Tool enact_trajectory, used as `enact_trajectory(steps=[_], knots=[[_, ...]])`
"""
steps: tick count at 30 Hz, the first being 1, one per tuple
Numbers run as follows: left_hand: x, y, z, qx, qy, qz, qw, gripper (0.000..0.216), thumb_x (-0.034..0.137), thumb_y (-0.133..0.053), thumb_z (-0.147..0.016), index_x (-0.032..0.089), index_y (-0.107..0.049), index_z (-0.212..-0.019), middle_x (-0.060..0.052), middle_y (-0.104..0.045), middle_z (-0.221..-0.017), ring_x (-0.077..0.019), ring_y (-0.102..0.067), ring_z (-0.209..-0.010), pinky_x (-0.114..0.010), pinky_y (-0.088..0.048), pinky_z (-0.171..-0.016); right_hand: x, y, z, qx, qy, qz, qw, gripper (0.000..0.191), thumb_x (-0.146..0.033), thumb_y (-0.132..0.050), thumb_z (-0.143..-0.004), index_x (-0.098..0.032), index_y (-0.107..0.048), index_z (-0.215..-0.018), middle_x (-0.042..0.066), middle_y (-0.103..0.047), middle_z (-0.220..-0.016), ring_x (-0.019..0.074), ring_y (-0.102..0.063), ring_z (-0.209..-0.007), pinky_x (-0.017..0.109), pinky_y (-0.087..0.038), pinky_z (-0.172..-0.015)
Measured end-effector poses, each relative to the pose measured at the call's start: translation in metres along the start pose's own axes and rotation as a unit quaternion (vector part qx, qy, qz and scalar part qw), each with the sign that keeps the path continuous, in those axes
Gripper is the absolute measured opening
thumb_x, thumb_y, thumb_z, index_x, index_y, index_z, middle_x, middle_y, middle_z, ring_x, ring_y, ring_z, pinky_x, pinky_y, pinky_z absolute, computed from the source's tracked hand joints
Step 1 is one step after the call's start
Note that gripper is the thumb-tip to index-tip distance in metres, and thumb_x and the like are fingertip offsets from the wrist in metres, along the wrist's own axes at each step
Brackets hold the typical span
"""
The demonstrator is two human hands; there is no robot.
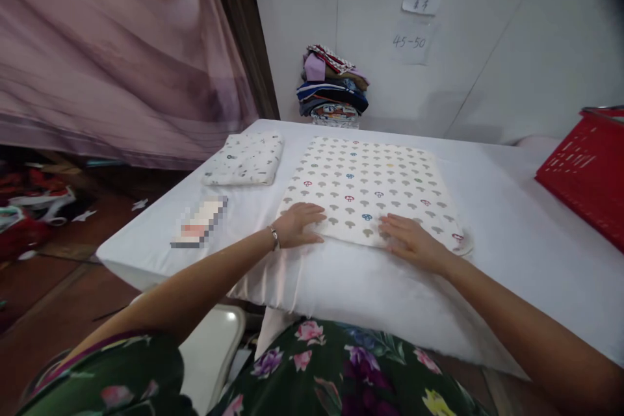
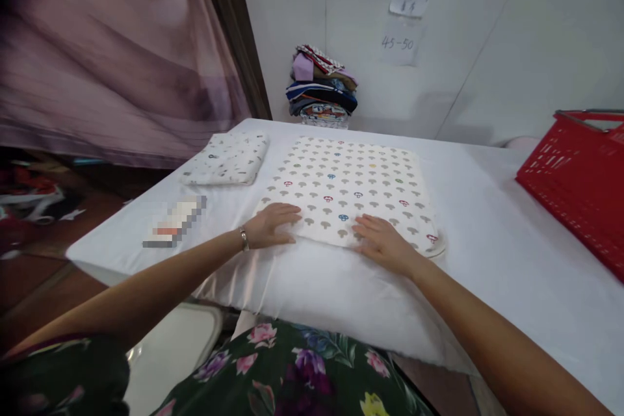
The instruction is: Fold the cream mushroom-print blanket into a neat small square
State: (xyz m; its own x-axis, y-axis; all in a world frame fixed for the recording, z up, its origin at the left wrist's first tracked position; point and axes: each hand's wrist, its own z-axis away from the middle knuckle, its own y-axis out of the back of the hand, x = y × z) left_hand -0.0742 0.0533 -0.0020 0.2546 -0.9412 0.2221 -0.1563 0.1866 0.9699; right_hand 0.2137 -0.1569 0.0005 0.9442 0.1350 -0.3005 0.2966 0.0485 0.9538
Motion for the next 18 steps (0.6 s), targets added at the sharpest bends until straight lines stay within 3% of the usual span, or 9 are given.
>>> enact_trajectory(steps=[3, 6, 9, 13, 18], knots=[[0.009, -0.006, 0.014, 0.032, -0.025, -0.007, 0.999, 0.046, 0.052, -0.050, -0.081, 0.020, -0.058, -0.114, -0.008, -0.057, -0.122, -0.0211, -0.047, -0.115, -0.037, -0.032, -0.101, -0.010, -0.012, 0.005, 0.054, 0.059, 0.032, 0.996, 0.047, -0.048, -0.038, -0.089, -0.022, -0.056, -0.123, 0.010, -0.049, -0.130, 0.0290, -0.042, -0.120, 0.045, -0.034, -0.099], [0.007, -0.009, 0.013, 0.066, -0.019, -0.009, 0.998, 0.028, 0.037, -0.046, -0.087, 0.020, -0.063, -0.101, -0.007, -0.063, -0.107, -0.0195, -0.054, -0.101, -0.036, -0.040, -0.091, -0.007, -0.015, 0.003, 0.092, 0.075, 0.042, 0.992, 0.035, -0.033, -0.038, -0.091, -0.021, -0.062, -0.113, 0.012, -0.059, -0.110, 0.0257, -0.053, -0.101, 0.043, -0.044, -0.085], [0.004, -0.011, 0.009, 0.099, -0.040, -0.003, 0.994, 0.024, 0.030, -0.043, -0.088, 0.019, -0.065, -0.092, -0.006, -0.065, -0.098, -0.0176, -0.056, -0.092, -0.034, -0.043, -0.084, -0.004, -0.011, 0.003, 0.107, 0.062, 0.006, 0.992, 0.032, -0.029, -0.038, -0.091, -0.023, -0.062, -0.110, 0.010, -0.060, -0.102, 0.0222, -0.055, -0.093, 0.038, -0.048, -0.077], [0.007, -0.018, 0.006, 0.123, -0.054, 0.009, 0.991, 0.023, 0.029, -0.044, -0.089, 0.019, -0.064, -0.094, -0.005, -0.064, -0.096, -0.0161, -0.056, -0.088, -0.032, -0.044, -0.080, -0.006, -0.007, 0.003, 0.134, -0.008, -0.030, 0.991, 0.029, -0.031, -0.038, -0.092, -0.025, -0.064, -0.102, 0.006, -0.061, -0.101, 0.0195, -0.056, -0.091, 0.035, -0.049, -0.075], [0.015, -0.026, -0.004, 0.132, -0.082, -0.010, 0.988, 0.023, 0.028, -0.043, -0.090, 0.020, -0.064, -0.094, -0.005, -0.063, -0.096, -0.0152, -0.055, -0.089, -0.029, -0.044, -0.079, -0.012, -0.009, -0.001, 0.118, 0.049, 0.009, 0.992, 0.026, -0.024, -0.042, -0.089, -0.025, -0.066, -0.099, 0.006, -0.063, -0.095, 0.0185, -0.057, -0.087, 0.031, -0.049, -0.071]])
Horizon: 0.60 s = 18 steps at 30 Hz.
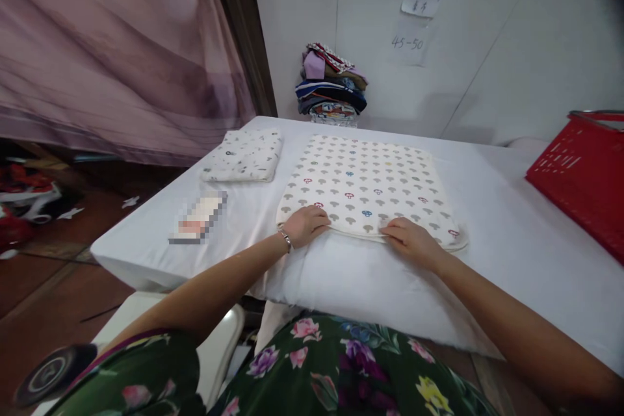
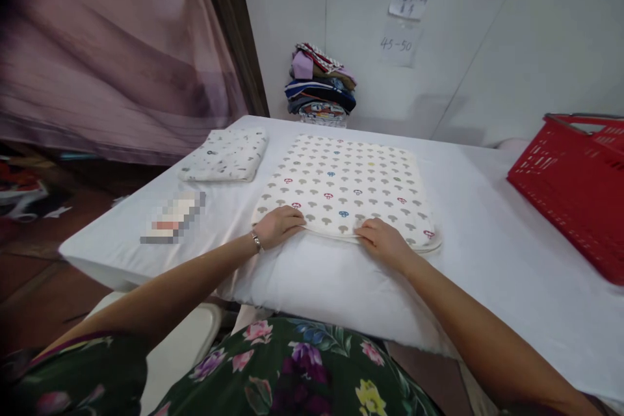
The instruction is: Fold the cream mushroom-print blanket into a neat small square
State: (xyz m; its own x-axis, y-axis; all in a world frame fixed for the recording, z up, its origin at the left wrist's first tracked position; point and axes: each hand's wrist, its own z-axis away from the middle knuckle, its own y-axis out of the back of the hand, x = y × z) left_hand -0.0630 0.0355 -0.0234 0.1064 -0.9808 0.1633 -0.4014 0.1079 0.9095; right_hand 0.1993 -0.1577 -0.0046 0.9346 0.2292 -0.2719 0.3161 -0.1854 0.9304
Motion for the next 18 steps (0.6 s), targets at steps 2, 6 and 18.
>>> enact_trajectory(steps=[2, 6, 18], knots=[[0.002, -0.001, -0.005, 0.019, 0.002, -0.027, 0.999, 0.023, 0.026, -0.042, -0.090, 0.020, -0.064, -0.093, -0.004, -0.063, -0.093, -0.0147, -0.054, -0.087, -0.028, -0.043, -0.076, -0.001, -0.001, -0.002, 0.025, 0.017, 0.023, 0.999, 0.026, -0.021, -0.042, -0.089, -0.024, -0.066, -0.097, 0.006, -0.063, -0.091, 0.0180, -0.057, -0.084, 0.030, -0.047, -0.069], [0.005, 0.001, -0.009, 0.049, 0.004, -0.119, 0.992, 0.021, 0.024, -0.043, -0.090, 0.020, -0.063, -0.090, -0.005, -0.062, -0.088, -0.0151, -0.052, -0.080, -0.028, -0.040, -0.068, 0.002, -0.004, -0.003, 0.118, 0.025, 0.105, 0.987, 0.023, -0.017, -0.044, -0.088, -0.021, -0.067, -0.092, 0.007, -0.063, -0.086, 0.0184, -0.054, -0.079, 0.030, -0.043, -0.066], [0.015, -0.004, 0.000, -0.028, -0.022, -0.168, 0.985, 0.022, 0.018, -0.039, -0.090, 0.018, -0.061, -0.088, -0.004, -0.058, -0.079, -0.0154, -0.049, -0.076, -0.028, -0.038, -0.066, 0.002, -0.018, 0.014, 0.005, 0.081, 0.130, 0.988, 0.028, -0.017, -0.043, -0.087, -0.015, -0.060, -0.109, 0.012, -0.060, -0.107, 0.0213, -0.051, -0.090, 0.033, -0.042, -0.072]])
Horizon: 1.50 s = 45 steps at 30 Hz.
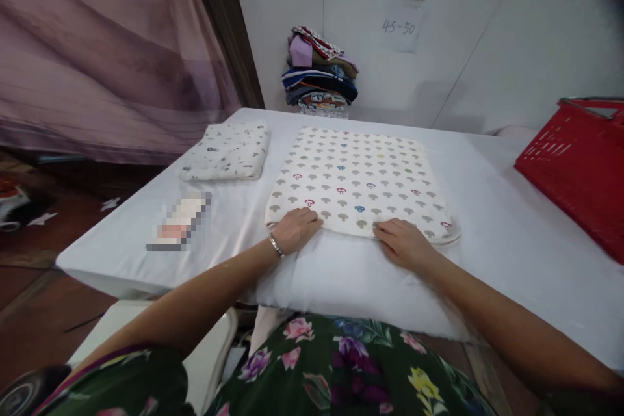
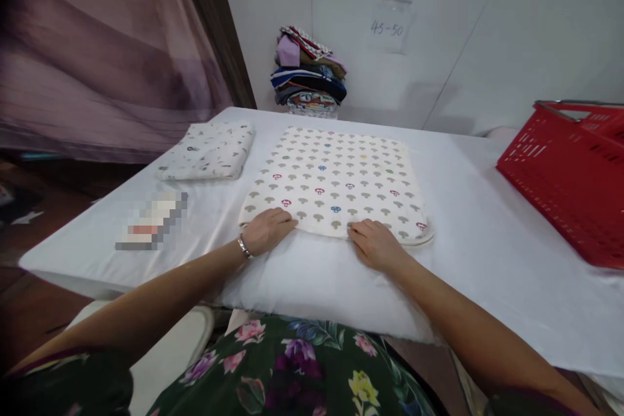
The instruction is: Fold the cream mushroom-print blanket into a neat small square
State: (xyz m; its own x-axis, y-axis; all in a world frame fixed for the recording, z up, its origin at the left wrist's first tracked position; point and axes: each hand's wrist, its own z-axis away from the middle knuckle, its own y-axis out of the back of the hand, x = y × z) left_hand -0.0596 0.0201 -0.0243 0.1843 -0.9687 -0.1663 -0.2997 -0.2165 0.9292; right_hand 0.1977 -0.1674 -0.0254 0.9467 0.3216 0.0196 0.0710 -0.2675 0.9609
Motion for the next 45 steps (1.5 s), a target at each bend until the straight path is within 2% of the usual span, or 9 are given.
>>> enact_trajectory(steps=[4, 9, 14, 21, 27, 33, 37, 41, 45], knots=[[0.003, 0.002, -0.002, -0.016, 0.016, 0.006, 1.000, 0.021, 0.019, -0.039, -0.090, 0.018, -0.060, -0.091, -0.004, -0.060, -0.081, -0.0159, -0.051, -0.077, -0.029, -0.040, -0.066, -0.003, 0.002, -0.001, -0.010, -0.023, 0.022, 0.999, 0.028, -0.018, -0.037, -0.091, -0.016, -0.060, -0.108, 0.011, -0.060, -0.105, 0.0211, -0.051, -0.089, 0.034, -0.041, -0.072], [0.005, 0.004, -0.005, -0.018, 0.000, 0.046, 0.999, 0.025, 0.031, -0.047, -0.088, 0.018, -0.055, -0.109, -0.006, -0.062, -0.096, -0.0182, -0.054, -0.085, -0.032, -0.044, -0.072, -0.005, 0.006, -0.003, -0.051, -0.021, 0.034, 0.998, 0.032, -0.016, -0.032, -0.093, -0.016, -0.058, -0.111, 0.010, -0.059, -0.107, 0.0211, -0.050, -0.089, 0.033, -0.042, -0.071], [0.003, 0.000, -0.008, -0.001, -0.008, 0.068, 0.998, 0.021, 0.030, -0.048, -0.087, 0.017, -0.056, -0.103, -0.006, -0.063, -0.101, -0.0184, -0.055, -0.089, -0.032, -0.045, -0.076, -0.002, 0.009, -0.002, -0.068, -0.034, 0.004, 0.997, 0.036, -0.013, -0.032, -0.091, -0.019, -0.055, -0.118, 0.010, -0.059, -0.109, 0.0200, -0.051, -0.091, 0.032, -0.042, -0.072], [0.004, -0.005, -0.012, 0.011, -0.018, 0.082, 0.996, 0.020, 0.028, -0.049, -0.087, 0.017, -0.056, -0.102, -0.007, -0.062, -0.105, -0.0189, -0.054, -0.093, -0.033, -0.045, -0.078, 0.009, 0.011, -0.001, -0.049, -0.033, -0.059, 0.997, 0.040, -0.013, -0.034, -0.089, -0.023, -0.049, -0.125, 0.009, -0.060, -0.109, 0.0214, -0.054, -0.096, 0.033, -0.046, -0.074], [0.006, -0.007, -0.015, 0.030, -0.019, 0.114, 0.993, 0.017, 0.024, -0.042, -0.090, 0.018, -0.058, -0.091, -0.005, -0.063, -0.097, -0.0163, -0.055, -0.089, -0.031, -0.044, -0.077, 0.016, 0.013, 0.000, -0.027, -0.009, -0.099, 0.995, 0.038, -0.014, -0.038, -0.089, -0.021, -0.048, -0.125, 0.009, -0.060, -0.111, 0.0198, -0.053, -0.100, 0.034, -0.047, -0.082], [0.007, -0.001, -0.020, 0.028, 0.049, 0.159, 0.986, 0.022, 0.025, -0.036, -0.092, 0.017, -0.056, -0.087, -0.004, -0.060, -0.082, -0.0147, -0.054, -0.079, -0.029, -0.044, -0.074, 0.008, 0.012, -0.002, -0.019, -0.011, -0.070, 0.997, 0.030, -0.021, -0.043, -0.089, -0.018, -0.053, -0.117, 0.010, -0.061, -0.108, 0.0208, -0.055, -0.097, 0.036, -0.046, -0.081], [0.007, -0.002, -0.023, 0.024, 0.073, 0.167, 0.983, 0.023, 0.026, -0.035, -0.092, 0.017, -0.055, -0.085, -0.004, -0.058, -0.081, -0.0142, -0.053, -0.076, -0.028, -0.044, -0.072, 0.005, 0.009, -0.004, 0.007, -0.059, -0.049, 0.997, 0.027, -0.021, -0.040, -0.090, -0.018, -0.058, -0.110, 0.010, -0.063, -0.101, 0.0209, -0.056, -0.090, 0.035, -0.047, -0.076], [0.006, -0.005, -0.021, 0.027, 0.073, 0.175, 0.981, 0.021, 0.026, -0.036, -0.092, 0.017, -0.055, -0.088, -0.004, -0.059, -0.082, -0.0141, -0.054, -0.077, -0.028, -0.044, -0.071, 0.008, 0.011, -0.007, 0.017, -0.122, -0.128, 0.984, 0.024, -0.024, -0.039, -0.091, -0.022, -0.060, -0.102, 0.007, -0.063, -0.095, 0.0183, -0.057, -0.088, 0.031, -0.048, -0.073], [0.008, -0.006, -0.020, 0.042, 0.038, 0.158, 0.986, 0.022, 0.034, -0.046, -0.088, 0.017, -0.053, -0.101, -0.007, -0.060, -0.101, -0.0175, -0.055, -0.090, -0.032, -0.045, -0.078, 0.008, 0.015, -0.011, 0.019, -0.164, -0.165, 0.972, 0.022, -0.026, -0.039, -0.091, -0.022, -0.060, -0.097, 0.005, -0.063, -0.090, 0.0175, -0.057, -0.087, 0.031, -0.048, -0.072]])
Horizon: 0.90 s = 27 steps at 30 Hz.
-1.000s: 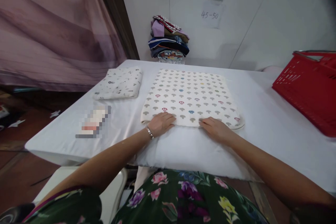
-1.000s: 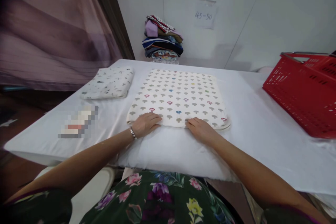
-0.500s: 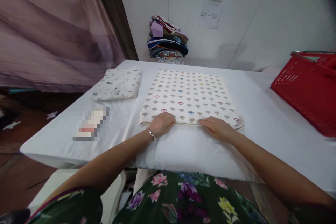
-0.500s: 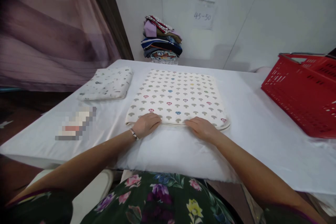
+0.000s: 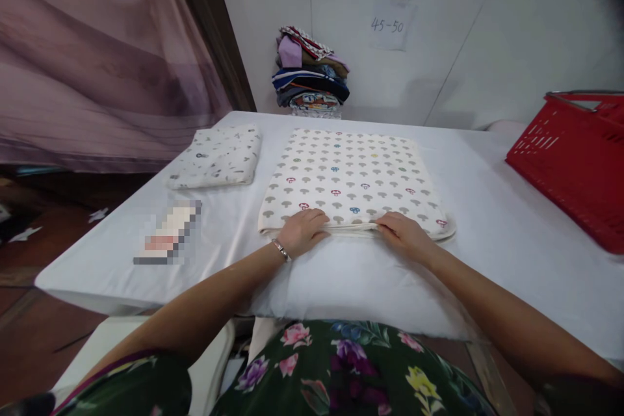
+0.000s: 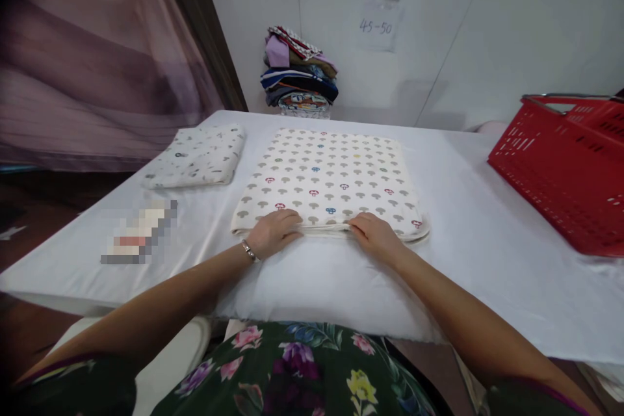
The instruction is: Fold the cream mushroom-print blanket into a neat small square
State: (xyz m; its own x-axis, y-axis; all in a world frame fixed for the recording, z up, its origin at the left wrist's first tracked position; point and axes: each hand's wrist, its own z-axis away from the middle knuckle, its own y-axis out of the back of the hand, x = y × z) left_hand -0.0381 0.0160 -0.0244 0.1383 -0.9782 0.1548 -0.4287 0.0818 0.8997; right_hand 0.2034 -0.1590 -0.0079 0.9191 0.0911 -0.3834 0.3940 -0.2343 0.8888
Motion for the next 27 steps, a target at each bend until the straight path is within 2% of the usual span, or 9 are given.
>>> enact_trajectory(steps=[3, 7, 14, 19, 24, 27], knots=[[0.003, -0.001, -0.002, 0.003, -0.008, -0.026, 1.000, 0.022, 0.032, -0.050, -0.086, 0.017, -0.052, -0.102, -0.009, -0.058, -0.107, -0.0193, -0.055, -0.094, -0.034, -0.045, -0.079, -0.002, 0.001, -0.002, 0.010, 0.009, -0.002, 1.000, 0.024, -0.027, -0.038, -0.091, -0.022, -0.060, -0.098, 0.006, -0.063, -0.091, 0.0182, -0.057, -0.087, 0.032, -0.048, -0.073], [0.004, -0.001, -0.006, 0.000, -0.011, -0.046, 0.999, 0.009, 0.021, -0.046, -0.086, 0.017, -0.053, -0.090, -0.008, -0.059, -0.100, -0.0175, -0.055, -0.089, -0.032, -0.044, -0.076, -0.002, 0.001, -0.001, 0.025, 0.013, 0.003, 1.000, 0.025, -0.027, -0.037, -0.092, -0.023, -0.060, -0.100, 0.007, -0.063, -0.094, 0.0190, -0.057, -0.089, 0.033, -0.048, -0.074], [0.005, -0.003, -0.004, -0.008, -0.031, -0.104, 0.994, 0.019, 0.008, -0.038, -0.085, 0.017, -0.055, -0.087, -0.007, -0.060, -0.100, -0.0167, -0.054, -0.082, -0.032, -0.042, -0.071, 0.002, -0.009, 0.005, 0.007, 0.060, 0.048, 0.997, 0.025, -0.024, -0.039, -0.091, -0.021, -0.058, -0.105, 0.008, -0.063, -0.098, 0.0192, -0.057, -0.090, 0.033, -0.048, -0.076], [0.002, 0.001, -0.006, -0.006, -0.041, -0.115, 0.993, 0.021, 0.008, -0.039, -0.085, 0.018, -0.058, -0.086, -0.006, -0.062, -0.096, -0.0169, -0.054, -0.083, -0.033, -0.042, -0.072, 0.001, -0.006, 0.001, 0.017, 0.085, 0.065, 0.994, 0.022, -0.022, -0.036, -0.091, -0.020, -0.058, -0.092, 0.007, -0.063, -0.087, 0.0189, -0.056, -0.082, 0.033, -0.046, -0.072], [-0.006, 0.007, -0.009, 0.067, -0.026, -0.156, 0.985, 0.020, 0.011, -0.043, -0.086, 0.020, -0.060, -0.091, -0.005, -0.063, -0.089, -0.0167, -0.053, -0.083, -0.031, -0.040, -0.070, 0.001, -0.001, -0.006, 0.116, 0.090, 0.110, 0.983, 0.020, -0.016, -0.039, -0.088, -0.019, -0.058, -0.083, 0.009, -0.062, -0.088, 0.0197, -0.053, -0.082, 0.032, -0.043, -0.071], [-0.007, 0.004, -0.005, 0.058, -0.059, -0.169, 0.982, 0.017, 0.013, -0.045, -0.086, 0.020, -0.060, -0.088, -0.003, -0.062, -0.083, -0.0162, -0.052, -0.079, -0.030, -0.039, -0.068, 0.003, -0.008, -0.004, 0.072, 0.148, 0.147, 0.975, 0.024, -0.008, -0.038, -0.085, -0.017, -0.059, -0.082, 0.009, -0.062, -0.087, 0.0192, -0.052, -0.081, 0.032, -0.042, -0.071]])
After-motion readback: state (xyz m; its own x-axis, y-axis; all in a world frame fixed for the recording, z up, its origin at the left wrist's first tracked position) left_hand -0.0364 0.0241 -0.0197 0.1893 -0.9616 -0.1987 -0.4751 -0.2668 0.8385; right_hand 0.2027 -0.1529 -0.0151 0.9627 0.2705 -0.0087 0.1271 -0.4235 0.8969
